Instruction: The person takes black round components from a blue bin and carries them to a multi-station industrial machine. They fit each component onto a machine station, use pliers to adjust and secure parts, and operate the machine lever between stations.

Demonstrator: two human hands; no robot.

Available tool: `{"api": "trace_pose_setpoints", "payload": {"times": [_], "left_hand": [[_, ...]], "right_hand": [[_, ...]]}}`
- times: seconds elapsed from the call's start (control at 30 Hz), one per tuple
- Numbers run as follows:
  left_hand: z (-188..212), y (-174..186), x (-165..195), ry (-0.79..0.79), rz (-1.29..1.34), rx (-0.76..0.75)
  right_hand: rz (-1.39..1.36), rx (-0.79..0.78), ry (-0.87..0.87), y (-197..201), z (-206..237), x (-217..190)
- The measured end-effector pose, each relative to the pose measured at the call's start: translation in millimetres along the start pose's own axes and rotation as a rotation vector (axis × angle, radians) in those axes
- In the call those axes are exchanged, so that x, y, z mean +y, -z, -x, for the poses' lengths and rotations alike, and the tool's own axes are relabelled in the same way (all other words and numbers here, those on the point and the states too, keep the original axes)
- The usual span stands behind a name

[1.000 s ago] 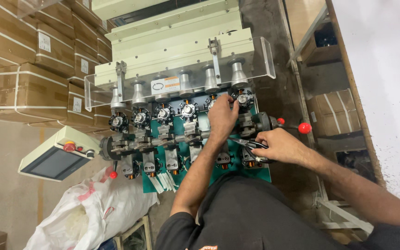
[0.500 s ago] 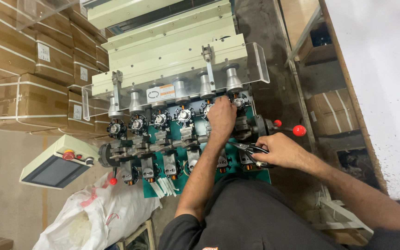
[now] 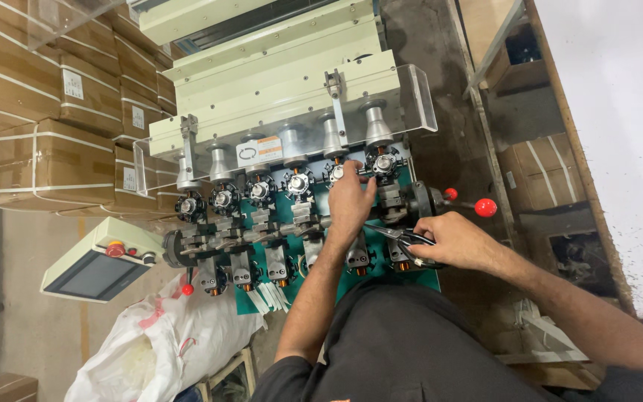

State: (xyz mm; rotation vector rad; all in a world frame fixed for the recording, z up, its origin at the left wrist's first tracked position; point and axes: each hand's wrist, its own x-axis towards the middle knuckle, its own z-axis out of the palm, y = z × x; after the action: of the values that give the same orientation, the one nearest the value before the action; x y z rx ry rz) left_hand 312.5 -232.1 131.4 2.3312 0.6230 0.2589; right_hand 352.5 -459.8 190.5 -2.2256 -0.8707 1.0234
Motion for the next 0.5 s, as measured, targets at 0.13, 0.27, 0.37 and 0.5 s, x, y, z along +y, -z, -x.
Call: {"api": "trace_pose_setpoints", "payload": {"times": [0.13,0.27,0.37,0.5], "left_hand": [[-3.5,-4.2,-2.1,0.029,0.04,-0.007],[-1.3,-5.2,-11.2,0.018,0.008,0.008],[3.8,-6.2,-14.5,-0.085,-0.041,0.068],[10.8,-6.6,-13.2,-0.226,-0.097,0.106]], "right_hand": [[-0.027,-0.017,-0.005,1.9,2.4,-2.0],[-0.003,-0.014,-0.031,4.6,5.9,-2.2],[0.005,-0.044,-0.081,5.7,7.2,-2.6],[0.011,-0.03,-0.064,5.0,6.8,-2.6]]}}
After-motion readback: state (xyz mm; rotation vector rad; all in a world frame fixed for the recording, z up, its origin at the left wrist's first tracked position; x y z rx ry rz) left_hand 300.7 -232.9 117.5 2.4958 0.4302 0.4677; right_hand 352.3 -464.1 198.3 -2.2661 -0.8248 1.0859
